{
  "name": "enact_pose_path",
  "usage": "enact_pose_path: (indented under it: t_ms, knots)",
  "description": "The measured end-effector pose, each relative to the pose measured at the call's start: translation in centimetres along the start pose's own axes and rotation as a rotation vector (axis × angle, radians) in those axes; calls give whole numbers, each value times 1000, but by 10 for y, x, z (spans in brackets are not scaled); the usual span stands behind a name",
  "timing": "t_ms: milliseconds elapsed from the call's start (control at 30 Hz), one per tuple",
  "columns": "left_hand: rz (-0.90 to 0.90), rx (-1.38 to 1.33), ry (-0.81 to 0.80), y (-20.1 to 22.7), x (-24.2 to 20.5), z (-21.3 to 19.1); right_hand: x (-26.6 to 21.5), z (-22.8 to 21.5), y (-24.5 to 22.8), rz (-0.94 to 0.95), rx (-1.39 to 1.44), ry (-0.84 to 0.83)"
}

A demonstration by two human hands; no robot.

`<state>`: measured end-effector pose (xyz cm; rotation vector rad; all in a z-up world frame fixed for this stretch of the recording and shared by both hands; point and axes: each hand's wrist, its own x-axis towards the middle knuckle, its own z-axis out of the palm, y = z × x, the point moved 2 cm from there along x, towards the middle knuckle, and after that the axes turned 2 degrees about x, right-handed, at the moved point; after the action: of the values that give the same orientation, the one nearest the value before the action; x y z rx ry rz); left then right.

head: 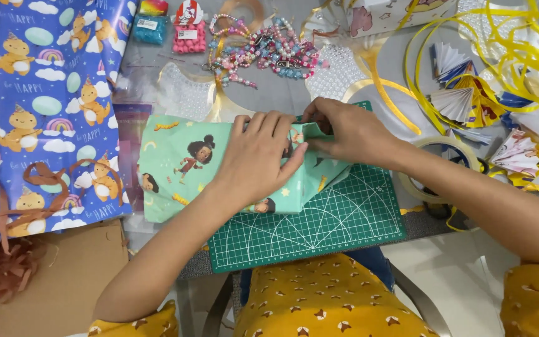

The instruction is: Wrapping a rectangular box with decorative paper and securing it with tape.

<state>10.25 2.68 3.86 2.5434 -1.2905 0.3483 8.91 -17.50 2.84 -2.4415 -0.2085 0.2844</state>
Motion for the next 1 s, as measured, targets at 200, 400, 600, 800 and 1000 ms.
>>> enact_pose_path:
  t_ms: [200, 400, 600, 800, 1000]
  knots:
    - [-9, -71, -38, 2, 3, 2, 11, 25, 7, -22, -36, 38]
    - [-89, -98, -75, 4, 10, 11, -6, 23, 1, -19, -71, 119]
    - [-168, -175, -136, 9, 17, 7, -37, 12, -11, -275, -347, 295]
    - [-178, -172, -82, 25, 17, 9, -45, 10, -17, -389, -324, 362]
    - [80, -62, 160, 42, 3, -8, -37, 23, 5, -319, -327, 317]
